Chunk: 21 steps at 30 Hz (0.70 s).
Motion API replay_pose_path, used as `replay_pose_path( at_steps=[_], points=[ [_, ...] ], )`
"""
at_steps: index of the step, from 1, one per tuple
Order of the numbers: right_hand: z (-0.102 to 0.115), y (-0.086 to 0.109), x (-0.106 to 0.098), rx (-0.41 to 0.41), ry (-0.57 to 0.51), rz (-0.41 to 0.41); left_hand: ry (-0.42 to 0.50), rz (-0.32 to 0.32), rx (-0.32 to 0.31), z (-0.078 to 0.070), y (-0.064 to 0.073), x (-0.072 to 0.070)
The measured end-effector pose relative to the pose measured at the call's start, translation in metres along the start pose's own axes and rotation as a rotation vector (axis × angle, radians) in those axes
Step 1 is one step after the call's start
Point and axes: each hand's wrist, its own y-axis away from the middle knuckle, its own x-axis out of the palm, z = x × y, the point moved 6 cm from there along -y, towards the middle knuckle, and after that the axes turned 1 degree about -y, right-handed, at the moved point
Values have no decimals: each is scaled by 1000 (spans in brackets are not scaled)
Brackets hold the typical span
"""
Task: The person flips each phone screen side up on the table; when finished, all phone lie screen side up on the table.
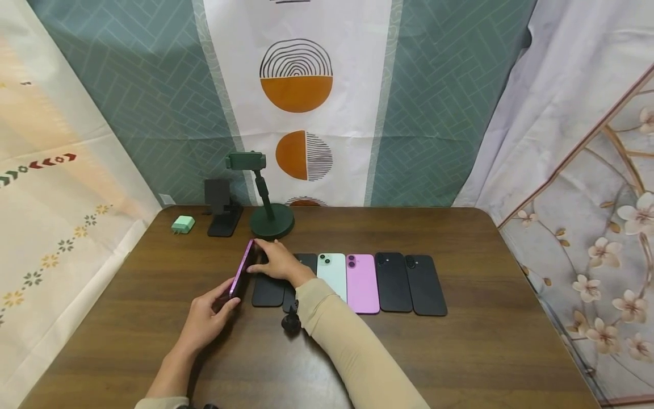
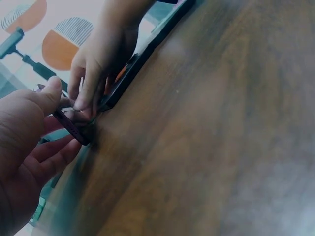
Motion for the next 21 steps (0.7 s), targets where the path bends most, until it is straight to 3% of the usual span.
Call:
replay_pose_path(
  at_steps=[10,14,18,21],
  points=[
    [0,-1,4,23,66,-10,163,29,-45,3,0,-2],
    [0,-1,4,41,48,-4,168,24,-62,-9,-2,-8],
    [0,-1,4,52,49,-22,143,38,-113,-5,-1,-11],
    [1,-1,3,49,60,-33,141,48,-139,10,2,-9]
  ],
)
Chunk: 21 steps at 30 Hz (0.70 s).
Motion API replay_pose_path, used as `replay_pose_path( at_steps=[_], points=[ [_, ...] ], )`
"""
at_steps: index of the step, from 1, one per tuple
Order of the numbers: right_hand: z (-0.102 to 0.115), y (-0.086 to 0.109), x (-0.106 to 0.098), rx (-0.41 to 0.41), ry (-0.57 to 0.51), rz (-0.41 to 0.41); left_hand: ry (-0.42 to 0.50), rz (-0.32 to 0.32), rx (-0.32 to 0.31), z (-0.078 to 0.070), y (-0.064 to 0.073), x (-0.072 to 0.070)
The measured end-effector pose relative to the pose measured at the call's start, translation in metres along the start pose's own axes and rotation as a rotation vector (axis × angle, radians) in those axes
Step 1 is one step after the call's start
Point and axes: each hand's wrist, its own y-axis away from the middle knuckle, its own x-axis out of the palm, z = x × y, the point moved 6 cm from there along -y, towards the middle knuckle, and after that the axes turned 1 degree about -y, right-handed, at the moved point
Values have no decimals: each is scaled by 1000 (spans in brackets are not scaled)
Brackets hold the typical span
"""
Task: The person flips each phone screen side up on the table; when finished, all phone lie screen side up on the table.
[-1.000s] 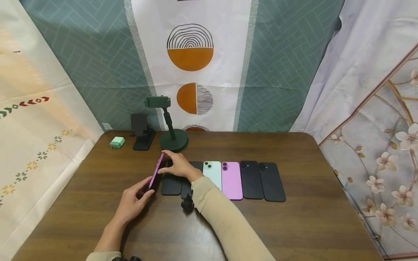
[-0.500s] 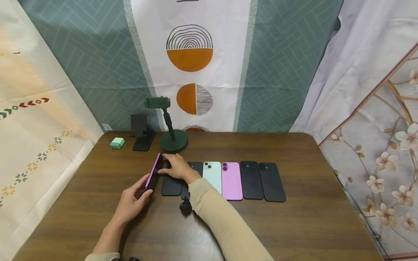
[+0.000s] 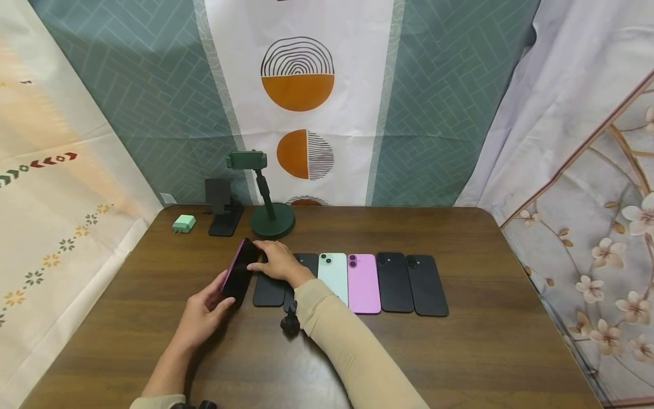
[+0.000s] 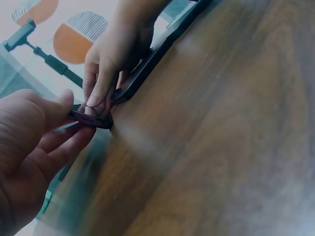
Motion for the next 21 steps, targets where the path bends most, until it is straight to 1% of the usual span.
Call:
replay_pose_path(
  at_steps=[4,6,9,13,16,18,21],
  points=[
    [3,0,-1,-13,22,1,10,-4,-26,3,1,-2],
    [3,0,-1,-17,36,1,13,-9,-52,7,1,-3],
    [2,0,0,-18,47,-3,16,-28,-88,10,2,-5],
    [1,-1,0,-9,62,-13,26,-62,-113,12,2,-8],
    [0,-1,-1,8,71,-18,31,-73,-135,13,1,-9],
    [1,-1,-2,22,69,-20,47,-66,-166,13,1,-9],
    [0,-1,-1,44,57,-24,84,-48,-250,17,1,-9]
  ],
)
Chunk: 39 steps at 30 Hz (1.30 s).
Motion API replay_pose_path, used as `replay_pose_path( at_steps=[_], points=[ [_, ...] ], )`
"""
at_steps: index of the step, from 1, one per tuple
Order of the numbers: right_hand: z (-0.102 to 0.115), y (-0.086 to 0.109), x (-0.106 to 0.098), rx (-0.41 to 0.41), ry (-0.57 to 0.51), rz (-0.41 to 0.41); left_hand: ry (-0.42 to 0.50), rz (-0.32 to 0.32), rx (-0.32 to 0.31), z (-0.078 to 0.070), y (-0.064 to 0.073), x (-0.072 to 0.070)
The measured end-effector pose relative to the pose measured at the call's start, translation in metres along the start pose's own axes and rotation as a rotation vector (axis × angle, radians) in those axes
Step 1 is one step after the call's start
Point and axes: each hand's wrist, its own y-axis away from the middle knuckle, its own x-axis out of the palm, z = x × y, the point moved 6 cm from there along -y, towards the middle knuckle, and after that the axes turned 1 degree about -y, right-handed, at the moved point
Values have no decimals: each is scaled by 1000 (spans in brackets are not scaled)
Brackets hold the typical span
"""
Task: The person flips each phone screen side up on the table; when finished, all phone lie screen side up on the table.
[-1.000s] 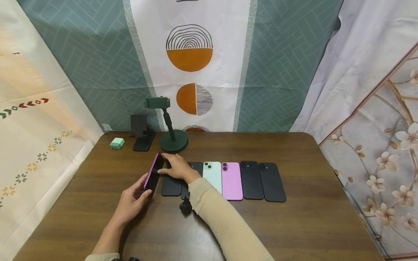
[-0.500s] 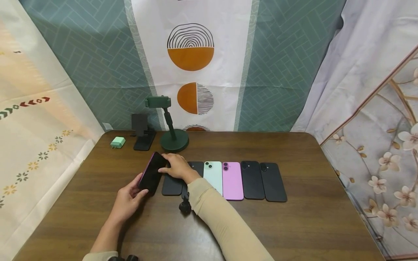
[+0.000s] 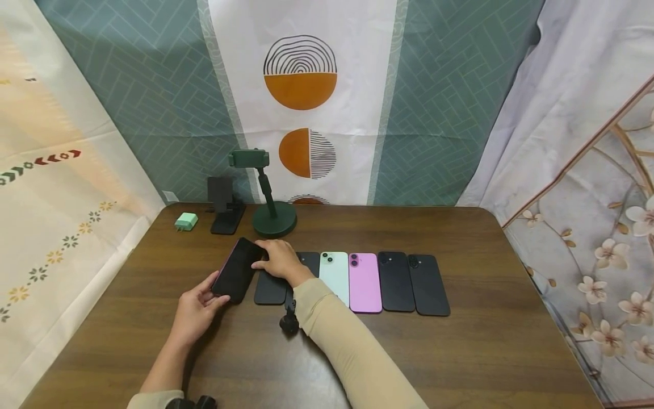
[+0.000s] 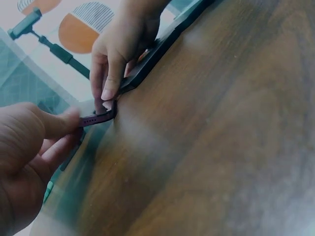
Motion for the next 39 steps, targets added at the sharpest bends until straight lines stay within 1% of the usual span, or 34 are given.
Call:
replay_pose_path(
  at_steps=[3,4,6,9,14,19,23,26,32,37,39],
  points=[
    [-1,0,1,13,10,2,32,16,-93,4,-2,1],
    [-1,0,1,15,14,5,39,16,-117,5,-2,1],
    [0,0,1,19,17,8,44,11,-143,6,-2,1],
    [1,0,0,19,9,15,-7,-24,-124,6,-2,-2],
    [0,0,1,11,6,30,-185,-117,-53,6,0,-7],
    [0,1,2,-8,8,44,-296,-148,-30,6,3,-7],
    [2,0,2,-31,12,69,-366,-167,-36,5,3,-6],
    [4,0,3,-37,23,93,-377,-171,-43,5,3,-4],
    [5,1,2,-28,35,114,-361,-167,-35,4,2,-2],
    [3,3,4,3,15,128,-362,-137,-37,5,1,-2],
    [3,4,3,-1,-8,117,-366,-126,-42,5,0,-2]
  ],
)
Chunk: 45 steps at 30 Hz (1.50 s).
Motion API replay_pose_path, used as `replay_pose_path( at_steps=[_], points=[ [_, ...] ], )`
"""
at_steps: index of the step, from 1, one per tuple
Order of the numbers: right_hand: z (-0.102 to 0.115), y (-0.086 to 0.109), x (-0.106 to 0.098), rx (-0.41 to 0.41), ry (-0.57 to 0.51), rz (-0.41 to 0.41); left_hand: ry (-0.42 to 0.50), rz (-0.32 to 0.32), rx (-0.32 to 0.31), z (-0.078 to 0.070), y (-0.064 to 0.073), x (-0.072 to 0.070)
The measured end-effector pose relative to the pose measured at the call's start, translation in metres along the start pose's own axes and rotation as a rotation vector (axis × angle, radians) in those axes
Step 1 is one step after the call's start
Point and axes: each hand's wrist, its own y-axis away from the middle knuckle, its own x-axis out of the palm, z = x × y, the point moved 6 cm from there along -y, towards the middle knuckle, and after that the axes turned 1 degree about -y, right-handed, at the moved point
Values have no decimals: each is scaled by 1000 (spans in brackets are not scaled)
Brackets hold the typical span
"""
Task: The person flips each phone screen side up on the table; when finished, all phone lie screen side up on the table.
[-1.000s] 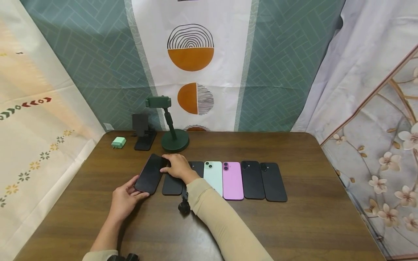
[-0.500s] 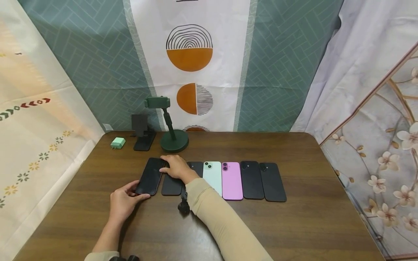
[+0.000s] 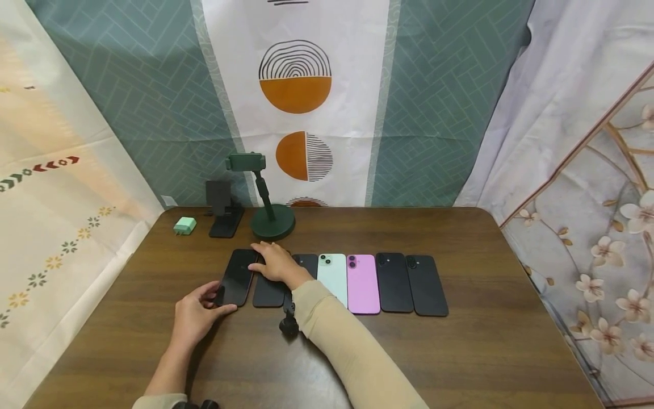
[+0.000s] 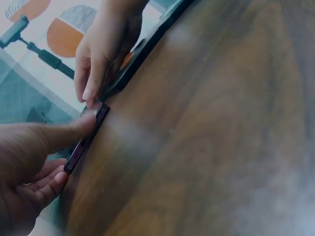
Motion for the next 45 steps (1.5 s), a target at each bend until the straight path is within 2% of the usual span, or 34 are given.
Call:
replay_pose_path(
  at_steps=[4,9,12,15,18,22,32,38,45],
  points=[
    [-1,5,-8,-42,-47,-51,-11,-6,30,-3,0,1],
    [-6,11,-19,-96,-68,-117,9,-64,107,-9,0,1],
    [-11,16,-25,-96,-76,-141,28,-99,153,-13,0,0],
    [-18,21,-29,-73,-84,-155,31,-100,214,-20,-1,3],
    [-24,25,-32,-61,-89,-165,24,-66,270,-27,0,8],
    [-30,31,-37,-54,-90,-178,25,-13,313,-35,1,16],
    [-43,45,-48,-63,-79,-233,10,88,358,-49,3,31],
    [-54,51,-47,-48,-57,-230,-19,160,392,-58,6,44],
    [-59,53,-44,-42,-64,-204,-17,212,389,-66,8,57]
  ],
)
